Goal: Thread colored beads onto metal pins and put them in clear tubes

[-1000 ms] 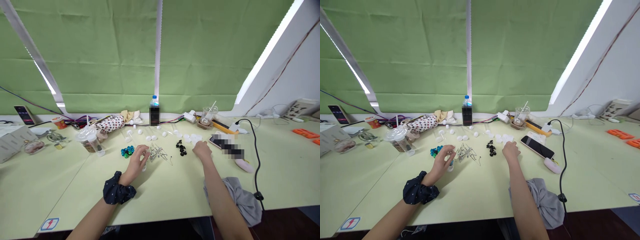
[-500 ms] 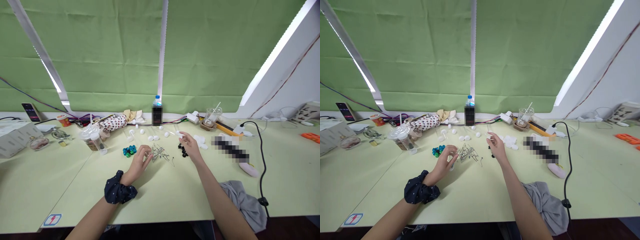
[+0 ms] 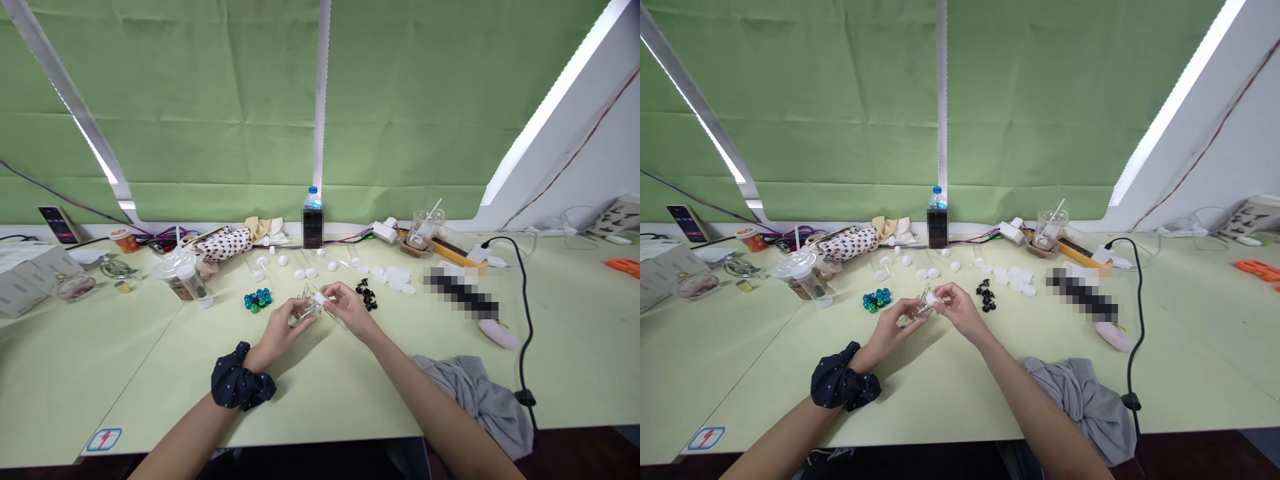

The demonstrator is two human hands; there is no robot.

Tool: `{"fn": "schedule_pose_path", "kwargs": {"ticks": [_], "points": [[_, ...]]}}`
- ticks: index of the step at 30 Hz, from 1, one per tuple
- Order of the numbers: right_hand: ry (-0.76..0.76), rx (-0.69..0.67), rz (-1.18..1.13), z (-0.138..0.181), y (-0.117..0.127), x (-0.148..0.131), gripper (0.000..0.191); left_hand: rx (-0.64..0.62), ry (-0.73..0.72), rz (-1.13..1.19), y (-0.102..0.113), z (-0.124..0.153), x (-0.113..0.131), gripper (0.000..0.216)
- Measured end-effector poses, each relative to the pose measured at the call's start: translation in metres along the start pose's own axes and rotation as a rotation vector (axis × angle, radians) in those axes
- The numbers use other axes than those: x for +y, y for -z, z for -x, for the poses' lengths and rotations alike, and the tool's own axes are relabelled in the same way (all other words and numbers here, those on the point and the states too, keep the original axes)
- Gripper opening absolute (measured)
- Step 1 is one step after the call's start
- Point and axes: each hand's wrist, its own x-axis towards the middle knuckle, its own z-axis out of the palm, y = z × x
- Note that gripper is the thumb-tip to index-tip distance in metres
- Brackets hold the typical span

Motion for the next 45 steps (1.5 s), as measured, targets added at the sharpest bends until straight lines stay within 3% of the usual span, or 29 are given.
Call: {"fn": "schedule_pose_path", "kwargs": {"ticks": [7, 19, 45], "points": [[0.036, -0.088, 0.092, 0.003, -0.005, 0.002, 0.033, 0.014, 0.014, -0.003, 0.001, 0.000, 0.001, 0.026], [0.050, -0.122, 0.125, 0.004, -0.003, 0.002, 0.032, -0.014, 0.011, -0.007, 0.002, 0.002, 0.000, 0.027], [0.055, -0.063, 0.099, 0.003, -0.008, 0.011, 0.028, -0.009, -0.030, -0.021, 0.001, 0.001, -0.003, 0.030]]}}
